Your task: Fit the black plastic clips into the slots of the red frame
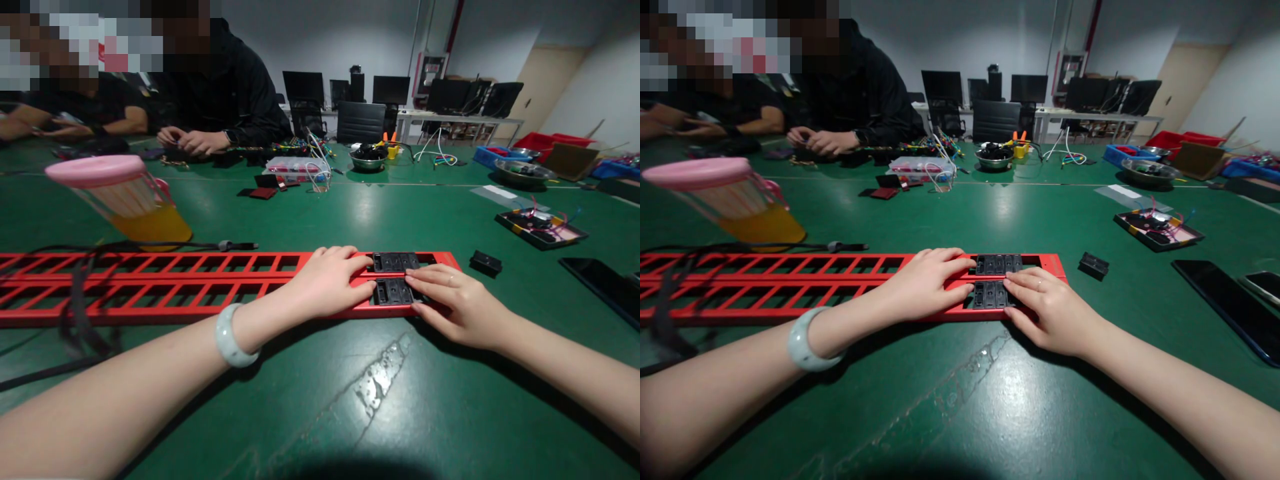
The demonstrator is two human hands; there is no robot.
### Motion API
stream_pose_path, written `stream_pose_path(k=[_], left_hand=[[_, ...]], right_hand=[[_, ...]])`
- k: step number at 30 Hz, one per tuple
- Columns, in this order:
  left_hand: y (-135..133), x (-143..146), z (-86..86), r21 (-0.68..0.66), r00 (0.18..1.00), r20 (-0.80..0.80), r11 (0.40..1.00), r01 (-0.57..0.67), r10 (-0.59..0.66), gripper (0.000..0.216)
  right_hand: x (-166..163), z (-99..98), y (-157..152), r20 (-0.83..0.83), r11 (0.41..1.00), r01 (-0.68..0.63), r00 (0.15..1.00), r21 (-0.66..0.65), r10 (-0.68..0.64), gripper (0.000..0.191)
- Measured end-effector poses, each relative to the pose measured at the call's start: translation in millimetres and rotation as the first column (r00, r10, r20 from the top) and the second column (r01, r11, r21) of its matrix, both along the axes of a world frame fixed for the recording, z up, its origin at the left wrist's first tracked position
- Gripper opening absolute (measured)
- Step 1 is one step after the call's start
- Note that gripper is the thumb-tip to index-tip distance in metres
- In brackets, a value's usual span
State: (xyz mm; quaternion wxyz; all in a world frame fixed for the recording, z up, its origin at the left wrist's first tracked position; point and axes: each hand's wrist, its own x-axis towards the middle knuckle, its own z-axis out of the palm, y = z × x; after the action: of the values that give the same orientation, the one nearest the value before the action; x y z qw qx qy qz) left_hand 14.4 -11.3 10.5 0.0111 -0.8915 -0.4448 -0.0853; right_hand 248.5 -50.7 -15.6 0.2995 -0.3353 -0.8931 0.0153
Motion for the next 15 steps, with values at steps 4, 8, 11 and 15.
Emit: stream_pose_path(k=[4,8,11,15], left_hand=[[0.2,-0.2,-0.6,0.014,1.0,-0.001,1.0,0.014,-0.014,0.041],[0.1,0.3,0.0,0.008,1.0,-0.009,1.0,0.006,-0.006,0.041],[0.2,0.9,0.7,0.002,1.0,-0.02,1.0,0.0,0.0,0.041],[1.1,0.8,0.0,0.008,1.0,-0.012,1.0,0.012,-0.011,0.041]], right_hand=[[1.4,-1.6,1.0,0.071,1.0,-0.013,0.997,0.014,0.012,0.039],[2.1,-2.0,1.8,0.074,1.0,-0.022,0.997,0.018,0.021,0.038],[2.5,-1.7,2.4,0.065,0.999,-0.029,0.998,0.024,0.027,0.038],[3.0,-2.1,3.0,0.057,0.999,-0.039,0.998,0.028,0.037,0.038]])
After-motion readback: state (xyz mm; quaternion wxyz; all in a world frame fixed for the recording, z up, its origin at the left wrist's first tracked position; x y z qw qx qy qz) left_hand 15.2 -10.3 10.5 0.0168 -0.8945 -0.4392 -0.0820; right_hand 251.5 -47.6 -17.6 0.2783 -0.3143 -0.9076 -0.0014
